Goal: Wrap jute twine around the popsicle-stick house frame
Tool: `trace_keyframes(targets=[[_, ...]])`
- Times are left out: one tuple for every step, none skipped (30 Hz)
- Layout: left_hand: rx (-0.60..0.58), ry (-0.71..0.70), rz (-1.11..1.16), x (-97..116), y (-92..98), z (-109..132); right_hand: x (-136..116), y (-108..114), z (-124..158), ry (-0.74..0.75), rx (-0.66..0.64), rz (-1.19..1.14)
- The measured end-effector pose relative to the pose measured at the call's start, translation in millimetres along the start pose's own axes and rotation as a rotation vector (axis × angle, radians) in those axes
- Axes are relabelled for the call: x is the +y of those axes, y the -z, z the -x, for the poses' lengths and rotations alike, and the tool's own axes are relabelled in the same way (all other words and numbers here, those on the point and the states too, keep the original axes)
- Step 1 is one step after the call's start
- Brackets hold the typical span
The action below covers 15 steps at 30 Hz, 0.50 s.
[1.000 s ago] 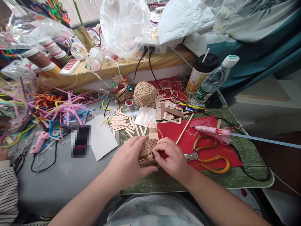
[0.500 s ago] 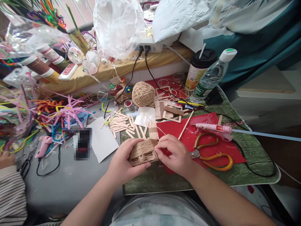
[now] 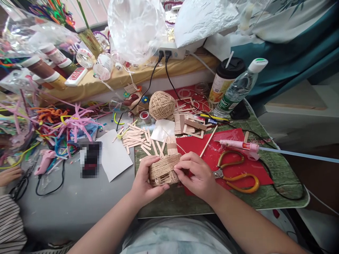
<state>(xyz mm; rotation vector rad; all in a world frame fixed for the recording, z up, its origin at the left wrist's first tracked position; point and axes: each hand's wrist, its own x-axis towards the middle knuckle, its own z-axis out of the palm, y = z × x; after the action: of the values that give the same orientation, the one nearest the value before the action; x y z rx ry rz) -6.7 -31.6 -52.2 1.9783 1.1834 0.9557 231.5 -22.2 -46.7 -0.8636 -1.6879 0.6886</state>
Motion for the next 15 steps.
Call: trace_keyframes(targets=[[-0.039,0.002,-0.050,9,4.6,-3,-1,0,0,0.008,0.000,0.006],[-0.086,0.013,-0.123,19,9.3,-6,-2,0,-1,0.018,-0.006,0.010],[-0.112,0.028,-0.182,29,13.1,-10,-3,0,-1,0.029,-0.014,0.010],[-0.129,0.035,-0.216,38,15.4,-14,-4,-1,-1,0.043,-0.023,0.007],[-0.165,0.044,-0.260,45,16.0,-17,-5,-1,-1,0.054,-0.031,0.005],[-0.177,0.039,-0.300,50,14.9,-21,-5,0,-1,0.059,-0.035,0.007],[-0.181,0.033,-0.333,51,12.6,-23,-5,0,-1,0.059,-0.038,0.011],[-0.174,0.028,-0.359,51,9.6,-25,-5,0,-1,0.055,-0.033,0.018],[-0.152,0.025,-0.374,49,6.7,-26,-4,1,-1,0.050,-0.025,0.026],[-0.127,0.026,-0.381,46,4.3,-25,-3,2,-1,0.043,-0.015,0.034],[-0.104,0.031,-0.381,42,2.7,-24,-3,2,-1,0.034,-0.006,0.040],[-0.083,0.035,-0.381,38,2.2,-22,-2,3,-1,0.027,0.000,0.041],[-0.069,0.033,-0.380,35,2.6,-20,-2,3,-1,0.019,0.003,0.037],[-0.059,0.027,-0.377,33,3.6,-17,-2,4,-2,0.012,0.001,0.029],[-0.055,0.021,-0.371,32,5.1,-15,-2,4,-2,0.007,-0.006,0.015]])
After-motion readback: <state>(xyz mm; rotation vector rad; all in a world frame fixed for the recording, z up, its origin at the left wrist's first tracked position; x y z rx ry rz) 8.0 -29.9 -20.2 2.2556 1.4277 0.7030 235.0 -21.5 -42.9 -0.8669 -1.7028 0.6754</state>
